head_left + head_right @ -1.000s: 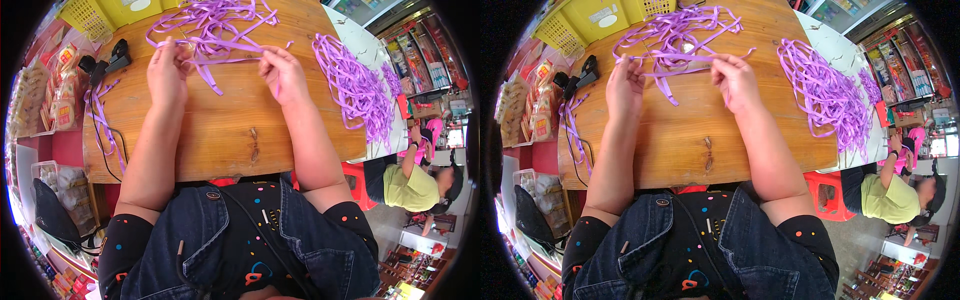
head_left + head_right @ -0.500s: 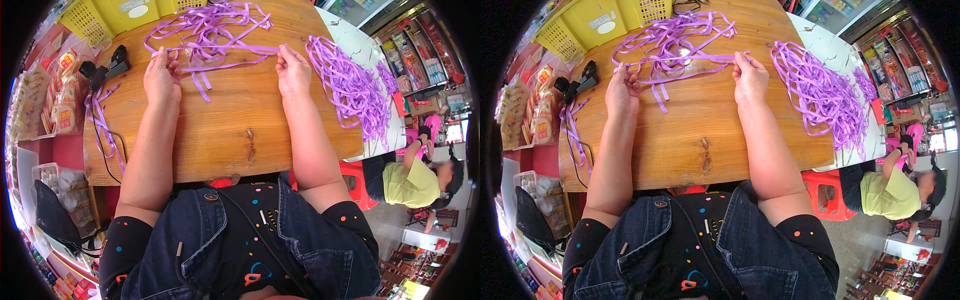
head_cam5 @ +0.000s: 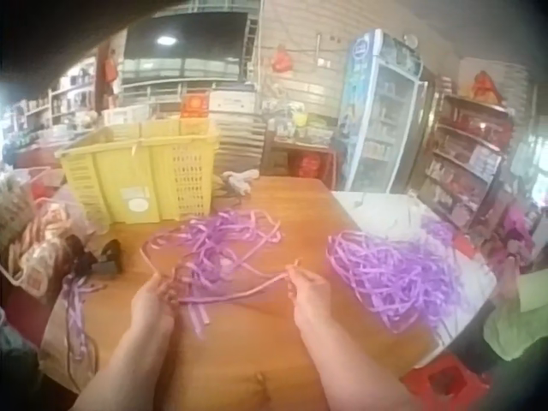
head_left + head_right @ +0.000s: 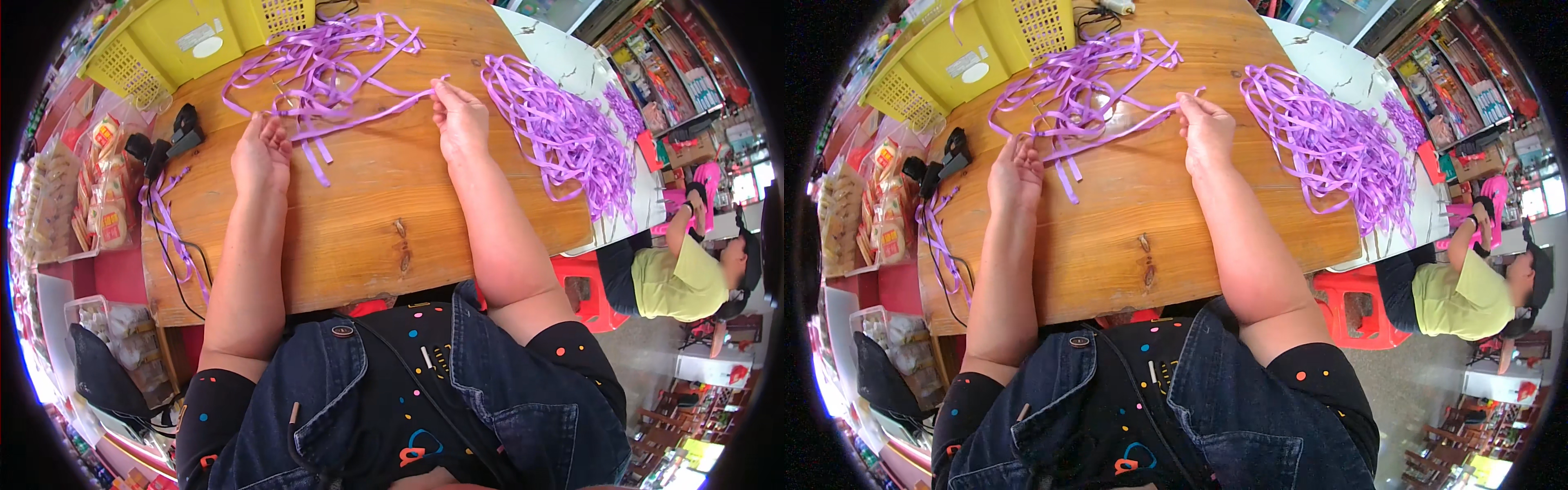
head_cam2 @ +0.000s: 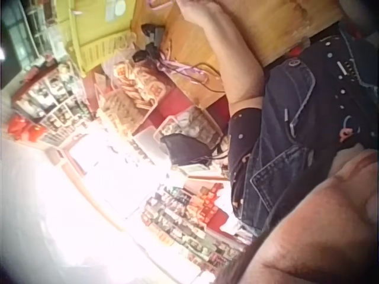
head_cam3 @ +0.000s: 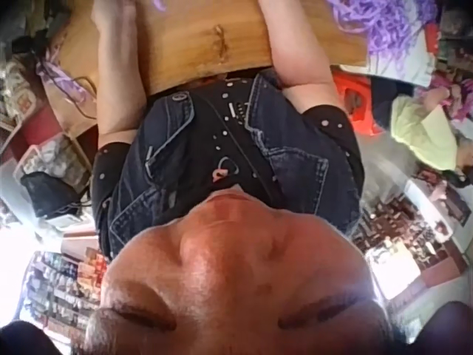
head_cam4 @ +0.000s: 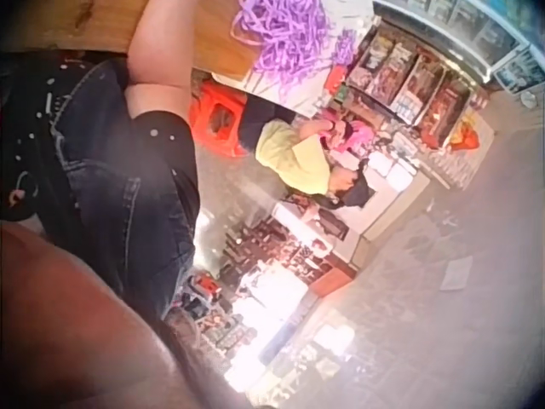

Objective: The person ties purple plastic ribbons into knots or onto small items by hand at a wooden table.

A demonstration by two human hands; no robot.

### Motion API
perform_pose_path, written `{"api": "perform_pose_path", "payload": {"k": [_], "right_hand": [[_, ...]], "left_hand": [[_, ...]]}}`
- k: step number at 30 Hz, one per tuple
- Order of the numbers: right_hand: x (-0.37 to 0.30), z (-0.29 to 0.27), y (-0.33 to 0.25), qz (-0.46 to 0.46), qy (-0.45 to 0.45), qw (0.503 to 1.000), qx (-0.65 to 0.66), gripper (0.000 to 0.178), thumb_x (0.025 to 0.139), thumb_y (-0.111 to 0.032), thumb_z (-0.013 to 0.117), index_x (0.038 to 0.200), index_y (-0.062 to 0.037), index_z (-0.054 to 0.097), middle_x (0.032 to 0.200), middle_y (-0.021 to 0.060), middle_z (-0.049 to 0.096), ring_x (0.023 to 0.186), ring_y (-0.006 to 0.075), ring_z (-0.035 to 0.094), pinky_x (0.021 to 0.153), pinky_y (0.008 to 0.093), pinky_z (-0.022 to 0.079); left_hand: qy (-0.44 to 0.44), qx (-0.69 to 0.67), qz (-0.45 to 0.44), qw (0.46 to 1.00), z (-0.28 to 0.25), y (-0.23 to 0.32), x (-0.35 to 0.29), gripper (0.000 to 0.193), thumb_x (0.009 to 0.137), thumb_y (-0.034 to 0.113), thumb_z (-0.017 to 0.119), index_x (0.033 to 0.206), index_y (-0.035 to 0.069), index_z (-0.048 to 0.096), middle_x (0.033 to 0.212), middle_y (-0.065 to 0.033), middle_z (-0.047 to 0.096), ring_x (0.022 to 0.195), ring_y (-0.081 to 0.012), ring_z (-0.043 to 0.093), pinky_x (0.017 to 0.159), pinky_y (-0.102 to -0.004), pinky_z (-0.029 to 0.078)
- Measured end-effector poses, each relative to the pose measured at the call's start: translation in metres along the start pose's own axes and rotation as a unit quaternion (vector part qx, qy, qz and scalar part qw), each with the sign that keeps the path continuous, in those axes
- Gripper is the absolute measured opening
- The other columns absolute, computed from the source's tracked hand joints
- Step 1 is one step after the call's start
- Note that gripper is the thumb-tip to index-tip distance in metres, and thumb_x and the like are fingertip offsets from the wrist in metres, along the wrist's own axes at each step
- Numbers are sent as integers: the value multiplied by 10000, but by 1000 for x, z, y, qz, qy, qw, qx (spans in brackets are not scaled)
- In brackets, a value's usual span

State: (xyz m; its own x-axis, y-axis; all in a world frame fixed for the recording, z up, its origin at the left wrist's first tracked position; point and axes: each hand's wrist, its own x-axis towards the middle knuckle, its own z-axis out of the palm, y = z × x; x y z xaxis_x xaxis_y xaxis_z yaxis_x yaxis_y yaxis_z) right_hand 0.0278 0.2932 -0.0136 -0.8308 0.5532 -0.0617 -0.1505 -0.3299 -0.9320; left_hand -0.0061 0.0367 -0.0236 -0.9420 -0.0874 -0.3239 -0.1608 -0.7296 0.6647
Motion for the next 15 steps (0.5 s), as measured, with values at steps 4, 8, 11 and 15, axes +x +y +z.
{"api": "perform_pose_path", "payload": {"k": [4, 8, 11, 15], "right_hand": [[-13, 4, -5, -32, -57, 993, -99, 138, 805, -114, 643, 886, -8, 677, 684, 7, 600, 543, 38, 460, 467, 178, 340], [-31, 24, 10, -161, -195, 949, -189, 135, 799, -94, 641, 877, 8, 684, 741, 13, 611, 605, 77, 503, 567, 223, 411], [-47, 27, 7, -208, -291, 907, -224, 112, 794, -67, 642, 873, -3, 688, 747, 13, 600, 643, 84, 524, 590, 228, 424], [-52, 31, 4, -206, -315, 897, -234, 82, 787, -31, 643, 849, -22, 696, 706, 12, 573, 677, 80, 537, 593, 217, 425]], "left_hand": [[-91, 6, 47, 995, 8, -5, -15, 165, 898, 208, 523, 920, 50, 565, 780, -36, 607, 595, -98, 525, 522, -193, 399], [-236, 172, 80, 953, 26, -19, -51, 275, 901, 154, 519, 1134, 9, 534, 956, -67, 614, 694, -118, 596, 515, -195, 426], [-305, 181, -28, 935, 31, -32, -60, 298, 904, 141, 513, 1169, 5, 521, 980, -55, 604, 730, -130, 605, 531, -193, 435], [-311, 162, -101, 931, 30, -31, -55, 260, 913, 148, 502, 1123, 4, 551, 916, -60, 607, 749, -131, 603, 572, -203, 449]]}}
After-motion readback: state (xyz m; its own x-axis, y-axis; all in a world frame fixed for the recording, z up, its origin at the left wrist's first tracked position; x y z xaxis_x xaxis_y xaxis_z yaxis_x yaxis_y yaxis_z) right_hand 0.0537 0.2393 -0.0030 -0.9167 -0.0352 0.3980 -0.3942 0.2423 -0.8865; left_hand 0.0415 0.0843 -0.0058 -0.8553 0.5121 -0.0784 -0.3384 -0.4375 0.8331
